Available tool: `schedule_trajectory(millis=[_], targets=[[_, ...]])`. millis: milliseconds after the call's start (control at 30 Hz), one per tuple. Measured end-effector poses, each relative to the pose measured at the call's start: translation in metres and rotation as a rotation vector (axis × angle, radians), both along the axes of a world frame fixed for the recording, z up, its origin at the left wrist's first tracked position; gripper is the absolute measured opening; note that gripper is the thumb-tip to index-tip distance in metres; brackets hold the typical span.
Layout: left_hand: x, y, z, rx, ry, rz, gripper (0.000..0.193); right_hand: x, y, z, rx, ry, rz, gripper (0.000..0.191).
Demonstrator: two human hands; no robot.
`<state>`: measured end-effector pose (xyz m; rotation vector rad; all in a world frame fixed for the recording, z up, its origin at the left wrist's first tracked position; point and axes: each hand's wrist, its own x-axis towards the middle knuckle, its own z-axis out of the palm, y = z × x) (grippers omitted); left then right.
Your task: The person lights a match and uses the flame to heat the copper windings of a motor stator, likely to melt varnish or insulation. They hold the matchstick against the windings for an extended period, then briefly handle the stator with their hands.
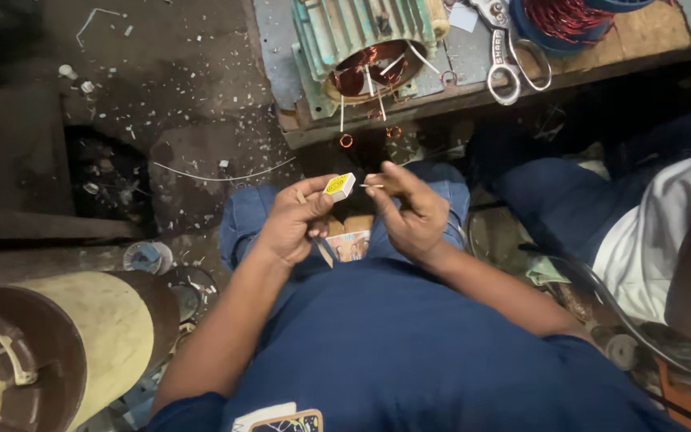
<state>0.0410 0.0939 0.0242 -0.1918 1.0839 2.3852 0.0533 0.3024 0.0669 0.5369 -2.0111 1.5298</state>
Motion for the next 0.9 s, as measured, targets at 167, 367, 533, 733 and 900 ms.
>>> schedule_trajectory(millis=[167,367,533,733,900], targets=[[0.004,0.007,-0.001,-0.009,-0.033,0.031,0.05,0.006,0.011,0.009,0.182,0.126,0.005,0.019],[0.007,0.013,0.004,-0.039,-0.028,0.034,0.047,-0.01,0.014,-0.007,0.514,0.339,-0.044,0.02],[0.005,0.009,0.008,-0.116,0.098,0.152,0.044,-0.032,0.022,-0.036,0.015,-0.288,-0.209,0.013],[0.01,0.01,0.007,0.024,0.275,0.294,0.058,-0.028,0.028,-0.067,-0.496,-0.566,-0.028,0.013],[0.007,0.014,0.021,-0.088,0.614,0.464,0.08,-0.035,0.028,-0.078,-0.595,-0.58,0.05,0.014]])
